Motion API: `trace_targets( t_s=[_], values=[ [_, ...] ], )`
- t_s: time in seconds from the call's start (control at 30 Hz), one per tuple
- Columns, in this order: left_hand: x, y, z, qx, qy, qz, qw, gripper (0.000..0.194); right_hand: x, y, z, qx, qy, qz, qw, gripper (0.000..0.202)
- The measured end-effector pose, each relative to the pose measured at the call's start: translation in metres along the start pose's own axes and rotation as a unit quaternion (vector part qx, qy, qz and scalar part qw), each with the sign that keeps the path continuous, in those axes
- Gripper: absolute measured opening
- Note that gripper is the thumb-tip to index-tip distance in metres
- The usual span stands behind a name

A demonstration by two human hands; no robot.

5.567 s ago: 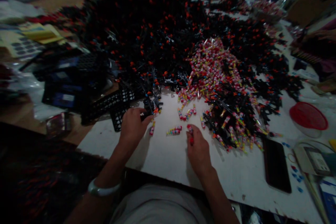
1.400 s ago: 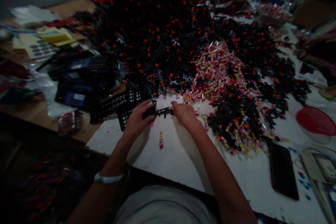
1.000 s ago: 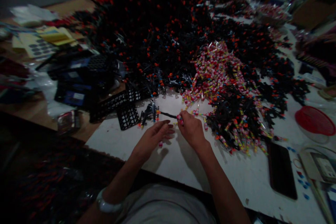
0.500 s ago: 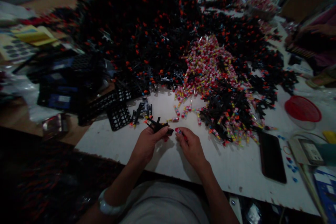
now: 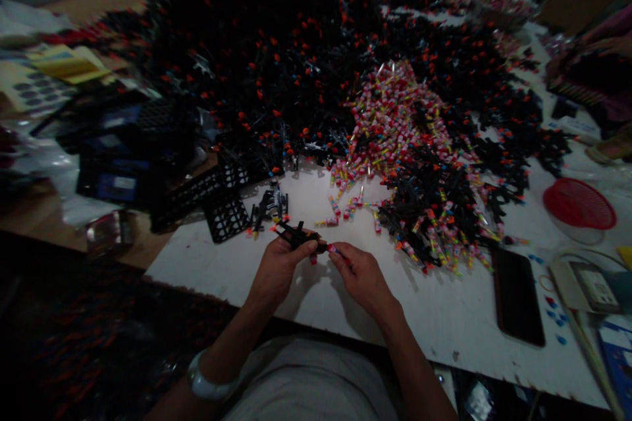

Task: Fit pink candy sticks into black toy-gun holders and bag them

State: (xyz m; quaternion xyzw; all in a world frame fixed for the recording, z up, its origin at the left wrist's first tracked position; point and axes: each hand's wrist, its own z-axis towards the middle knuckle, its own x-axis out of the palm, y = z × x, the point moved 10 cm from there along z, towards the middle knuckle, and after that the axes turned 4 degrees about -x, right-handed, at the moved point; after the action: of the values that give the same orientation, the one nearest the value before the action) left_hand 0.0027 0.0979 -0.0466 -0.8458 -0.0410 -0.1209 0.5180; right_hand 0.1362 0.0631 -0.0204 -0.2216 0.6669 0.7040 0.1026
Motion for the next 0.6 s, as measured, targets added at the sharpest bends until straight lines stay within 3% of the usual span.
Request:
trace_targets(
  t_s=[0.17,0.23,0.3,0.37,0.43,0.5,0.53,0.6],
  values=[
    [0.004,0.005,-0.002,0.009,0.0,0.014,1.0,0.024,0.019,-0.004,-0.002,0.004,0.043,-0.018,0.999,0.029],
    [0.01,0.007,-0.004,0.001,0.019,0.032,0.999,0.026,0.015,-0.004,-0.004,0.007,0.044,-0.033,0.998,0.029],
    [0.01,-0.003,-0.005,0.024,0.027,0.071,0.997,0.028,-0.011,-0.003,-0.007,0.004,-0.014,-0.071,0.997,0.028],
    [-0.005,-0.028,-0.003,0.092,-0.018,0.148,0.984,0.031,-0.063,0.005,-0.014,-0.011,-0.147,-0.161,0.976,0.03],
    [-0.034,-0.063,0.0,0.18,-0.127,0.261,0.94,0.034,-0.117,0.021,-0.031,-0.028,-0.313,-0.282,0.906,0.034],
    [-0.059,-0.091,0.004,0.225,-0.236,0.386,0.863,0.03,-0.14,0.036,-0.042,-0.041,-0.408,-0.353,0.841,0.036],
    [-0.065,-0.098,0.01,0.223,-0.265,0.442,0.827,0.029,-0.139,0.039,-0.038,-0.046,-0.411,-0.353,0.839,0.035],
    [-0.069,-0.101,0.026,0.196,-0.29,0.53,0.773,0.032,-0.111,0.035,-0.012,-0.047,-0.33,-0.304,0.892,0.033]
  ],
)
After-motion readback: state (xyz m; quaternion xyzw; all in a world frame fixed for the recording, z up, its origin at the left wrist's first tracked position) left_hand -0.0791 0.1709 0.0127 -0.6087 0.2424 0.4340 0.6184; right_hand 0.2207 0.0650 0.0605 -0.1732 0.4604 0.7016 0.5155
